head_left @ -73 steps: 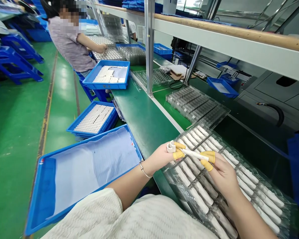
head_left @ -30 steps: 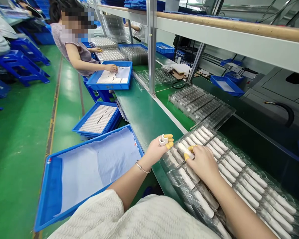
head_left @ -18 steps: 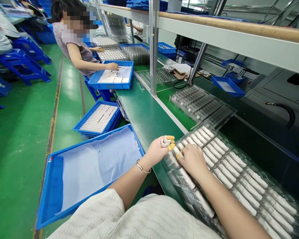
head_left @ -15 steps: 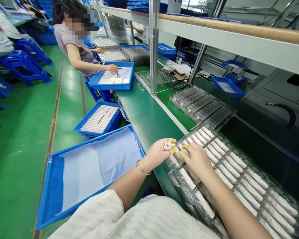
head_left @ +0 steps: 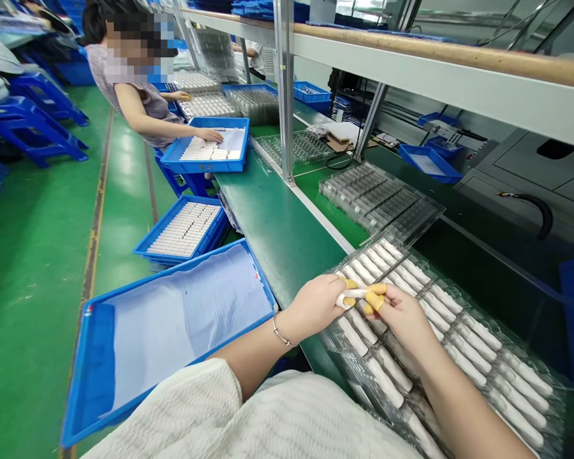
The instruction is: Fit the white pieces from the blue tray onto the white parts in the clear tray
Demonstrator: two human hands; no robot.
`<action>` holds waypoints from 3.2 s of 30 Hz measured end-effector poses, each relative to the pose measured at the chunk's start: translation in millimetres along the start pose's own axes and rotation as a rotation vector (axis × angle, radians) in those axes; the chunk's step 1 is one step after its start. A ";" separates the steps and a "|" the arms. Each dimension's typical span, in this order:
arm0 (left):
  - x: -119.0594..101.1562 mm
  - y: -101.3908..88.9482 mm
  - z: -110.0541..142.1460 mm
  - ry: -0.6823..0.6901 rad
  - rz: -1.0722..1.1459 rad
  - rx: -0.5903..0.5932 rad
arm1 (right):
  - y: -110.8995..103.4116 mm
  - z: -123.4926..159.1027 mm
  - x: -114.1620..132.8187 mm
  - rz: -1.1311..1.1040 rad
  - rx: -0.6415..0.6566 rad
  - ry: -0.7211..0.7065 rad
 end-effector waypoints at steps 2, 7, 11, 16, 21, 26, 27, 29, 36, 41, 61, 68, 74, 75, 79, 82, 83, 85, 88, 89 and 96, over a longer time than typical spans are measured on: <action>7.3 -3.4 -1.1 -0.071 0.150 -0.034 | -9.9 7.1 10.3 0.010 -0.022 -0.113; 16.6 -3.5 -1.6 -0.157 0.510 -0.073 | -19.5 41.2 50.8 0.454 -0.015 -0.649; 12.6 -3.1 0.6 -0.118 0.518 -0.082 | -10.2 64.9 55.6 0.708 0.150 -0.981; 5.4 -8.4 1.6 -0.061 0.462 -0.090 | -12.5 68.0 49.4 0.757 0.176 -1.029; 2.2 -12.9 2.7 -0.021 0.493 -0.117 | -14.4 65.1 51.4 0.650 0.094 -0.941; 1.4 -14.7 3.7 0.031 0.536 -0.153 | -12.5 64.9 52.2 0.577 0.087 -0.897; 0.7 -15.4 3.8 0.045 0.526 -0.158 | -10.9 67.2 52.6 0.597 0.103 -0.931; -1.0 -17.6 3.9 0.080 0.519 -0.174 | -7.6 72.5 52.2 0.666 0.137 -1.010; -4.8 -21.7 4.7 0.161 0.508 -0.217 | -4.3 84.6 44.8 0.879 0.151 -1.153; -7.5 -23.4 5.1 0.191 0.483 -0.232 | -3.7 88.3 42.4 0.929 0.160 -1.201; 21.5 18.5 2.2 -0.255 1.052 0.043 | -3.8 46.6 35.8 0.744 -0.088 -0.649; 28.7 29.2 4.7 -0.422 1.187 0.083 | 42.5 39.7 37.3 1.120 -0.001 -0.760; 48.3 29.3 9.3 -0.462 1.194 0.054 | 60.0 16.0 36.3 1.120 0.025 -0.575; 55.5 29.8 11.1 -0.478 1.162 0.041 | 61.5 11.5 34.3 1.123 0.026 -0.511; 98.0 20.8 24.8 -0.603 1.029 -0.160 | 68.5 -0.7 22.5 1.167 0.049 -0.306; 119.5 16.7 33.9 -0.628 1.001 -0.236 | 79.6 -4.4 12.9 1.244 0.127 -0.242; 122.7 16.6 35.3 -0.613 0.997 -0.243 | 82.7 -5.7 10.2 1.270 0.147 -0.224; 124.9 18.8 36.9 -0.584 0.997 -0.245 | 87.1 -9.3 7.0 1.307 0.170 -0.197; 123.5 24.8 37.4 -0.571 1.004 -0.231 | 91.2 -17.6 4.8 1.324 0.207 -0.189; 122.8 26.0 37.2 -0.569 1.007 -0.229 | 92.0 -20.6 3.8 1.323 0.225 -0.189; 123.2 27.8 34.9 -0.563 1.035 -0.232 | 96.1 -24.7 -4.6 1.292 0.247 -0.239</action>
Point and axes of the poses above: each hand's wrist, its own z-axis away from the middle knuckle, its own y-axis out of the palm, x = y × z, the point moved 8 cm from there along -z, towards the middle knuckle, and after that the axes turned 12 degrees about -z, right-handed, at the moved point
